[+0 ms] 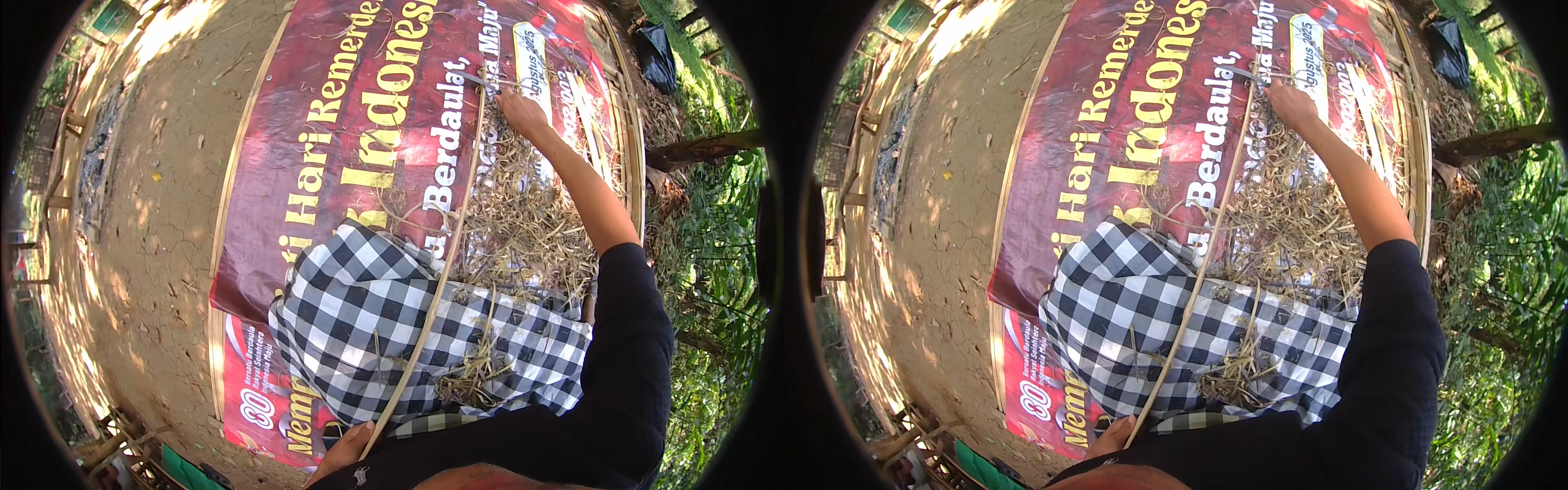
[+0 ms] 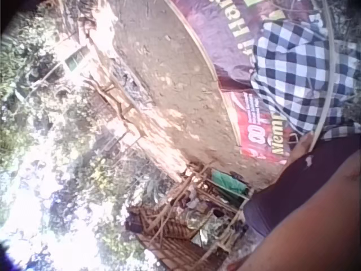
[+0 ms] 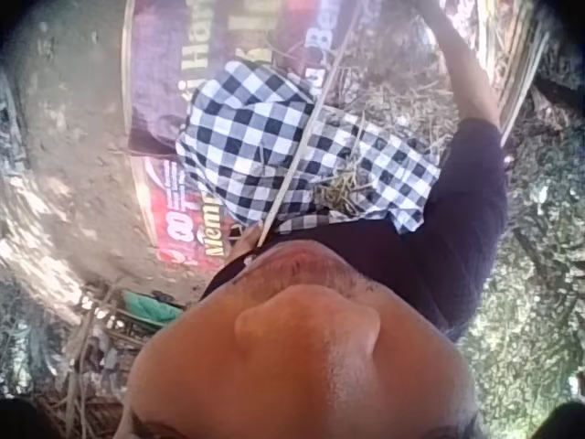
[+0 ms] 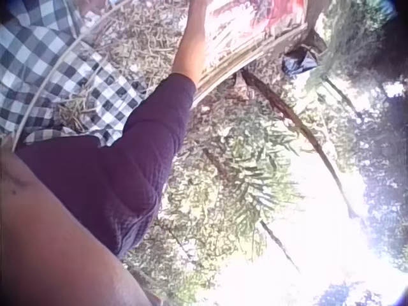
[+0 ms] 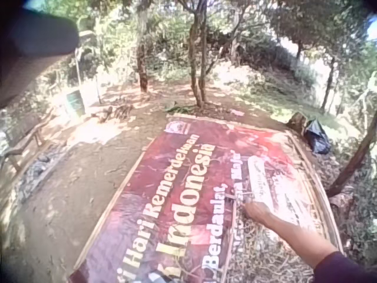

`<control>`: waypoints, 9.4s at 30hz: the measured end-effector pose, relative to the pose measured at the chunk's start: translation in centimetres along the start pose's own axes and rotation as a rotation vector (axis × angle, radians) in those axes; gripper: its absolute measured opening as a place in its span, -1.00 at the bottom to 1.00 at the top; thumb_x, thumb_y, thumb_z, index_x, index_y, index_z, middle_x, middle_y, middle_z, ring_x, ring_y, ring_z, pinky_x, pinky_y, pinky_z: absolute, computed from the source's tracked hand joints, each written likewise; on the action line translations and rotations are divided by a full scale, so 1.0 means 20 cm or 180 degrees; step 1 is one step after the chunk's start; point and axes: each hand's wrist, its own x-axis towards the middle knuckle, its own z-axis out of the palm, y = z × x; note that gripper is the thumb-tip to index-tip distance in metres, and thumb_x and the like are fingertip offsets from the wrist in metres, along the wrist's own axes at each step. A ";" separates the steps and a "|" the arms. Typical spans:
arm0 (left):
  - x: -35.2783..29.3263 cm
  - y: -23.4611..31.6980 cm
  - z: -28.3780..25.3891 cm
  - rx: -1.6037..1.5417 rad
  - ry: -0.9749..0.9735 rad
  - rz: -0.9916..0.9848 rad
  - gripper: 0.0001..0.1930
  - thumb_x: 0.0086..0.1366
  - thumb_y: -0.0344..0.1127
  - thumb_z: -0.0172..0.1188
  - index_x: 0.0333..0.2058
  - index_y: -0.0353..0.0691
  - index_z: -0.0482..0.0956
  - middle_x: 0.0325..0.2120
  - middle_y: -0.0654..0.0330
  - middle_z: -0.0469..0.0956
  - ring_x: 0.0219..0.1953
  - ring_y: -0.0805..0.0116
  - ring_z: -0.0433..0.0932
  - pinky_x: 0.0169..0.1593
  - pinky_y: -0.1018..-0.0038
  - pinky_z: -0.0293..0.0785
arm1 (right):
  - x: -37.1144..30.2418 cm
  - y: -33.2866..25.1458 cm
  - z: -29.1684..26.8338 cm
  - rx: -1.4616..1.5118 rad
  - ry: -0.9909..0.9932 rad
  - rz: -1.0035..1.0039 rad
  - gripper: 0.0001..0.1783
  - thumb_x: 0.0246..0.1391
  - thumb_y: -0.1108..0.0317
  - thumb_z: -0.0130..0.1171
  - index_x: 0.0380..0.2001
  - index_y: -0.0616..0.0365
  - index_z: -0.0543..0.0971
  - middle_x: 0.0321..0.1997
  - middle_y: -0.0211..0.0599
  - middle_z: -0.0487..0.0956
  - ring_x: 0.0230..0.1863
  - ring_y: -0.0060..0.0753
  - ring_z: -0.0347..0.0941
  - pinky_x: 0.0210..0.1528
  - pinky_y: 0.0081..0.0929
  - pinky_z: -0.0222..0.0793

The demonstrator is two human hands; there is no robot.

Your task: The person scrapes a strip of bamboo with a curved blade, removing fibers and smoothing the surface while resting the material on their lap.

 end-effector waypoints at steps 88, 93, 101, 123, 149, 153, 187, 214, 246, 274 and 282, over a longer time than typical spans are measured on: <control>1.27 2.16 0.74 0.2673 0.1358 0.3185 -0.81 0.35 -0.48 -0.21 -0.11 -0.45 0.23 -0.16 -0.48 0.52 -0.10 -0.43 0.55 0.00 -0.13 0.46 | -0.09 0.21 0.00 -0.0671 0.0148 -0.0595 -0.50 0.45 -0.02 -0.23 -0.29 0.23 0.42 -0.71 -0.28 0.57 -0.65 -0.24 0.60 -0.68 -0.32 0.50; 1.26 2.14 0.70 0.2629 0.1661 0.3256 -0.82 0.34 -0.48 -0.20 -0.13 -0.43 0.25 -0.22 -0.46 0.54 -0.15 -0.41 0.59 -0.05 -0.13 0.49 | -0.30 -0.21 -0.04 -0.0694 0.0233 -0.1075 -0.51 0.41 -0.05 -0.15 -0.38 0.16 0.41 -0.73 -0.31 0.53 -0.71 -0.27 0.56 -0.72 -0.33 0.47; 1.30 2.14 0.72 0.2471 0.1588 0.3324 -0.78 0.23 -0.55 -0.07 -0.15 -0.51 0.23 -0.29 -0.52 0.52 -0.18 -0.46 0.56 -0.08 -0.14 0.47 | -0.15 0.02 0.00 -0.0537 0.0332 -0.0703 -0.52 0.40 0.01 -0.13 -0.28 0.28 0.46 -0.74 -0.23 0.54 -0.68 -0.15 0.59 -0.59 -0.22 0.55; 1.30 2.13 0.70 0.2483 0.1591 0.3144 -0.78 0.27 -0.53 -0.06 -0.13 -0.43 0.20 -0.27 -0.46 0.53 -0.17 -0.43 0.57 -0.07 -0.13 0.49 | -0.04 -0.01 -0.16 -0.0506 -0.0699 -0.0899 -0.50 0.45 -0.02 -0.25 -0.18 0.23 0.45 -0.52 -0.04 0.65 -0.46 0.01 0.66 -0.53 -0.12 0.56; 1.25 2.14 0.78 0.2483 0.1592 0.3165 -0.85 0.35 -0.49 -0.11 -0.14 -0.41 0.27 -0.27 -0.39 0.58 -0.15 -0.35 0.60 -0.08 -0.12 0.51 | -0.50 0.11 -0.11 -0.0299 0.0116 -0.0695 -0.56 0.42 0.03 -0.16 -0.26 0.23 0.43 -0.69 -0.24 0.55 -0.63 -0.08 0.57 -0.58 -0.15 0.51; 1.26 2.11 0.81 0.2532 0.1715 0.3197 -0.85 0.36 -0.50 -0.13 -0.13 -0.42 0.28 -0.24 -0.37 0.59 -0.13 -0.34 0.60 -0.08 -0.11 0.52 | -0.71 -0.09 -0.19 0.0332 -0.0581 0.0111 -0.46 0.45 -0.01 -0.29 -0.20 0.33 0.43 -0.57 0.04 0.61 -0.49 0.12 0.61 -0.47 -0.03 0.54; -0.03 1.61 0.81 0.3046 0.0767 0.3324 -0.39 0.53 0.12 -0.46 -0.19 -0.31 0.44 -0.62 0.24 0.40 -0.68 0.39 0.38 -0.55 0.40 0.37 | -2.35 -0.43 -1.06 0.2181 0.1509 0.1733 -0.59 0.46 0.16 -0.21 -0.36 0.28 0.39 -0.64 0.17 0.43 -0.59 0.28 0.38 -0.51 0.08 0.15; -0.01 0.41 0.78 0.2915 0.0639 0.2966 -0.50 0.57 -0.06 -0.34 -0.23 -0.46 0.36 -0.46 -0.41 0.49 -0.33 -0.47 0.47 -0.22 -0.16 0.31 | -2.12 -0.13 -0.68 0.0314 0.0548 0.0240 -0.55 0.43 -0.03 -0.16 -0.41 0.10 0.36 -0.67 -0.25 0.52 -0.73 -0.21 0.51 -0.77 -0.28 0.40; 0.11 0.60 0.69 0.3880 0.1291 0.3394 -0.65 0.54 -0.10 -0.21 -0.17 -0.36 0.25 -0.66 -0.24 0.50 -0.55 -0.37 0.53 -0.46 -0.13 0.48 | -2.53 -0.71 -0.85 0.3568 0.0560 0.2337 -0.49 0.41 0.01 -0.03 -0.32 0.33 0.51 -0.65 -0.32 0.37 -0.60 -0.44 0.29 -0.49 -0.38 0.19; 0.28 1.38 1.15 0.6193 0.0400 0.7311 -0.66 0.29 -0.48 0.00 -0.03 0.11 0.50 -0.31 0.25 0.46 -0.18 0.32 0.55 0.12 0.21 0.37 | -3.03 -0.54 -0.81 0.7353 0.0845 0.2475 -0.23 0.39 -0.21 -0.22 -0.08 0.44 0.54 -0.75 -0.65 0.14 -0.79 -0.76 0.05 -0.72 -0.73 0.08; 0.43 1.26 1.24 0.5920 0.0200 0.7300 -0.68 0.22 -0.44 0.11 -0.05 0.02 0.57 -0.18 0.27 0.54 -0.05 0.32 0.54 0.12 0.26 0.38 | -2.89 -0.80 -0.89 0.6458 0.0767 0.2828 -0.48 0.42 -0.04 -0.08 -0.02 0.26 0.54 -0.54 -0.58 0.42 -0.55 -0.78 0.35 -0.51 -0.70 0.30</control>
